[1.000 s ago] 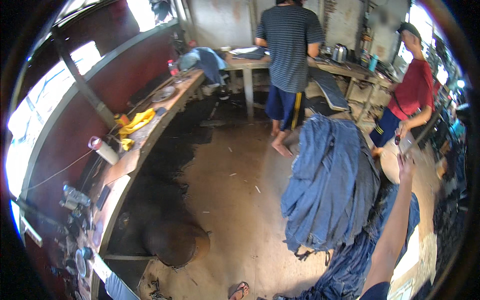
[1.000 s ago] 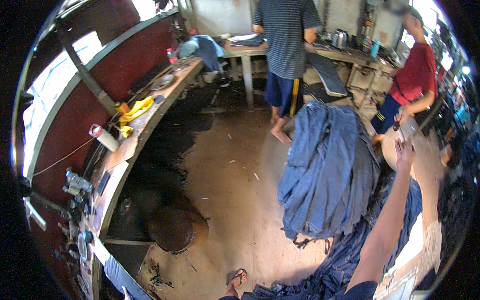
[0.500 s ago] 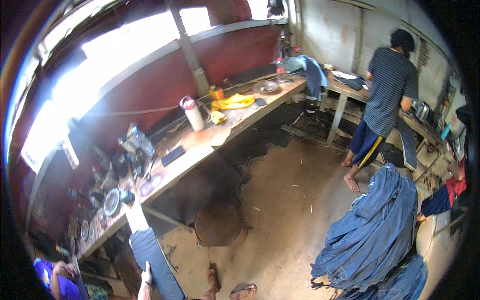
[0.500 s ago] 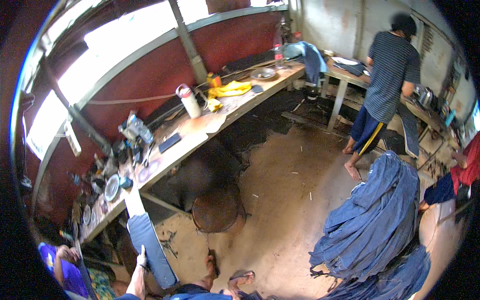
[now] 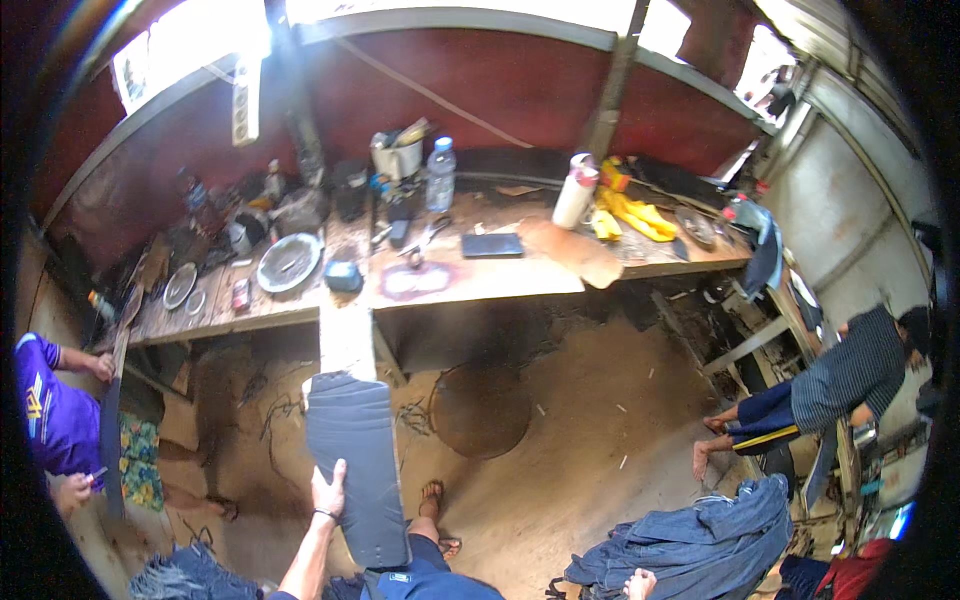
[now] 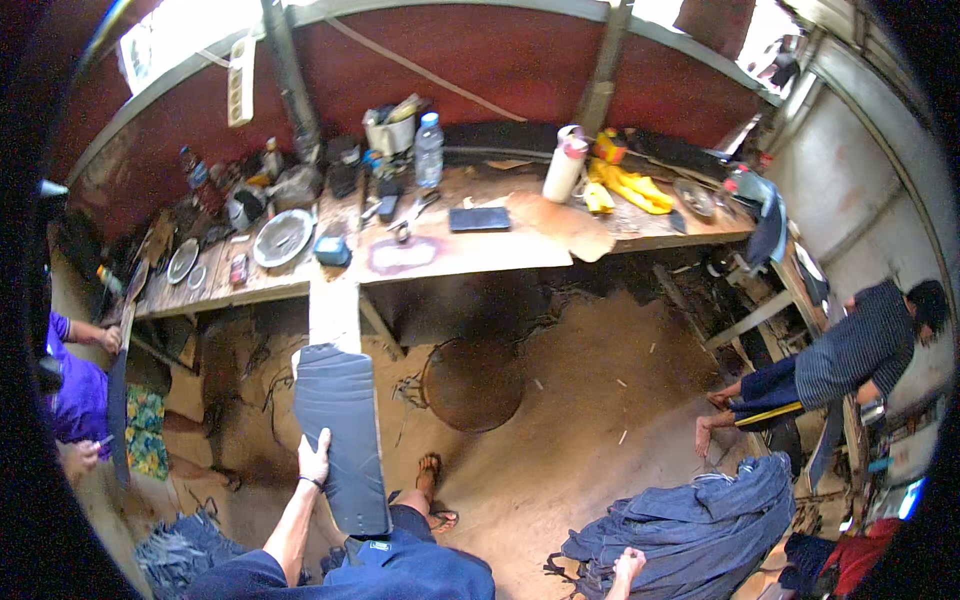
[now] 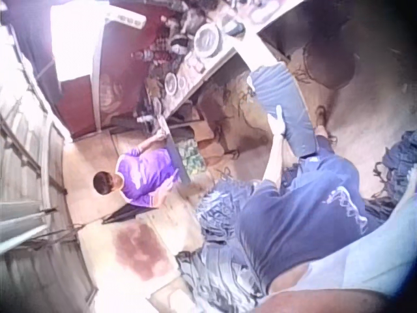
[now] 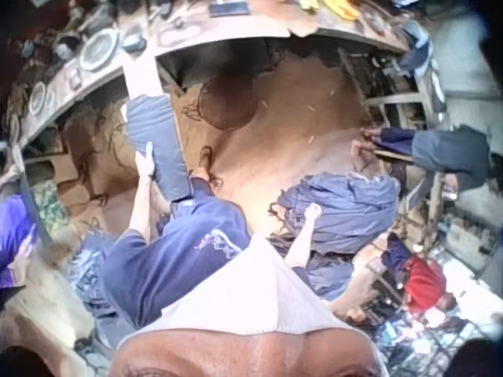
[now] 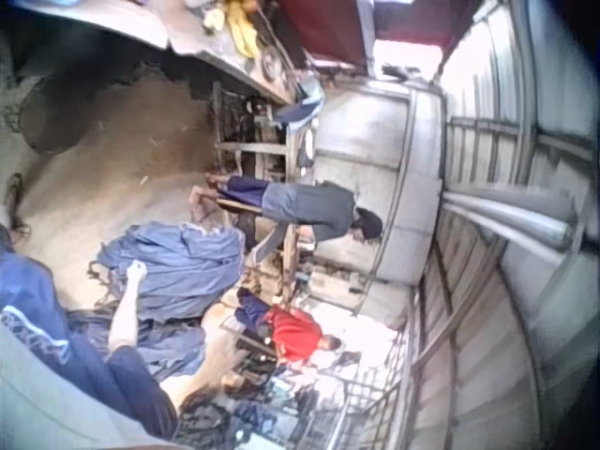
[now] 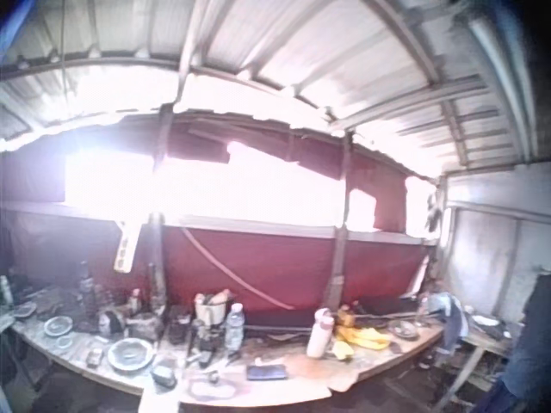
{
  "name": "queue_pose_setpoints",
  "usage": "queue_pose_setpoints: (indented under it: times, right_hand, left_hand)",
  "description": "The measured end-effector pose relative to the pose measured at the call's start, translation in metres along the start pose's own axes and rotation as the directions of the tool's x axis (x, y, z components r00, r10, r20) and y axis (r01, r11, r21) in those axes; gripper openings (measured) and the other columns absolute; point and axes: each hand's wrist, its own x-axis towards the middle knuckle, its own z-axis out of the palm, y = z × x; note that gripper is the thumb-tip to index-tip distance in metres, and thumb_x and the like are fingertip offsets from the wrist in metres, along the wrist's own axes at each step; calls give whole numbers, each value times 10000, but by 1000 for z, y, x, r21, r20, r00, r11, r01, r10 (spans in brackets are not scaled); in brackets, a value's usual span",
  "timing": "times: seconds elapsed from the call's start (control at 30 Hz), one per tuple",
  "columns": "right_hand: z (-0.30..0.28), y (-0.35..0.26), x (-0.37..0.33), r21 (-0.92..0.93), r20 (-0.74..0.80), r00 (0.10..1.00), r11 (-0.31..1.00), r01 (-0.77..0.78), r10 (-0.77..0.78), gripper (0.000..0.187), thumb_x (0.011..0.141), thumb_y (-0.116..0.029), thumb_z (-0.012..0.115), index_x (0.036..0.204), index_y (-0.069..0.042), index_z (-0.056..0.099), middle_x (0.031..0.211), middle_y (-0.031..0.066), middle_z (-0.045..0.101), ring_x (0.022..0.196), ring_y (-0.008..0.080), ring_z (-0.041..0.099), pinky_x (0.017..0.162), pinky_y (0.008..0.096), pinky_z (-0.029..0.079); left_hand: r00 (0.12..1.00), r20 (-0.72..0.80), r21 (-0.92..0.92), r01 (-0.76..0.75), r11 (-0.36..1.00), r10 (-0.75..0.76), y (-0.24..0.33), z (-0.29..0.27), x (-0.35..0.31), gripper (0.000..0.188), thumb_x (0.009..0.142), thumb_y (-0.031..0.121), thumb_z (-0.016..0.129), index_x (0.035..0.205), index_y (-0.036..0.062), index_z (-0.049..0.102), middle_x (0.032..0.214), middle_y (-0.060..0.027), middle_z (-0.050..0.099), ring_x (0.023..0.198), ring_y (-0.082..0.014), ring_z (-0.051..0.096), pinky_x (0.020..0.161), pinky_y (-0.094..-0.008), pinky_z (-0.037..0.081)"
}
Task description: The person smooths a dark rectangular fabric piece on a wooden workbench using a red-handled tool, then picks up a blue rectangular block and rubs its edges and corners repeatedly. The person continues to rub the block's surfaces while other workers move in the background.
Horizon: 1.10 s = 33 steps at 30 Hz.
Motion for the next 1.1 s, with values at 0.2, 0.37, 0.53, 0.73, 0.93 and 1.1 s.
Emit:
queue_pose_setpoints:
  times: [0.2,0.37,0.53,0.73,0.93,1.1]
  right_hand:
    - [156,-42,-115,-737,258,965,653,171,39,321,941,-285,737,1009,23,790,927,180,790,751,300,757,657,429,599]
    - [359,-222,-325,-12,890,452,991,132,-49,602,1078,-533,583,1471,-76,567,1278,165,714,996,213,745,820,329,605]
    - [444,-344,-528,-27,787,370,572,820,-494,938,931,-510,785,1602,-9,365,1433,349,584,1346,485,576,1126,521,473]
    - [482,-343,-575,-148,430,551,546,825,-715,618,957,-434,769,1385,-30,580,1102,256,748,998,442,743,866,496,582]
    - [484,-336,-571,-243,375,562,507,827,-737,568,963,-459,751,1323,-41,614,1064,240,756,966,454,734,839,517,576]
    - [480,-339,-575,-209,378,592,557,803,-712,506,962,-452,755,1276,-73,635,1067,215,759,961,437,737,827,509,581]
  left_hand:
    - [1000,5,-111,10,994,-9,18,1,-9,713,966,457,765,1399,-69,556,1308,-255,693,1218,-360,668,1076,-449,498]
    - [999,11,-160,31,987,-30,25,1,-8,754,944,467,787,1408,-74,542,1307,-262,690,1223,-370,665,1081,-451,497]
    - [995,102,-186,28,982,-9,23,-7,-9,740,970,386,772,1455,-81,464,1398,-272,618,1282,-345,618,1116,-436,466]
    - [536,842,5,117,993,-67,-4,-71,42,591,1015,459,716,1342,-18,595,1143,-177,755,1073,-276,734,983,-389,564]
    - [87,993,69,58,996,-74,-23,-98,120,493,1080,488,608,964,34,760,861,-46,798,780,-108,760,738,-309,608]
    - [504,825,117,-593,796,254,15,-94,229,305,986,368,638,987,88,759,920,-179,766,869,-385,752,806,-497,603]
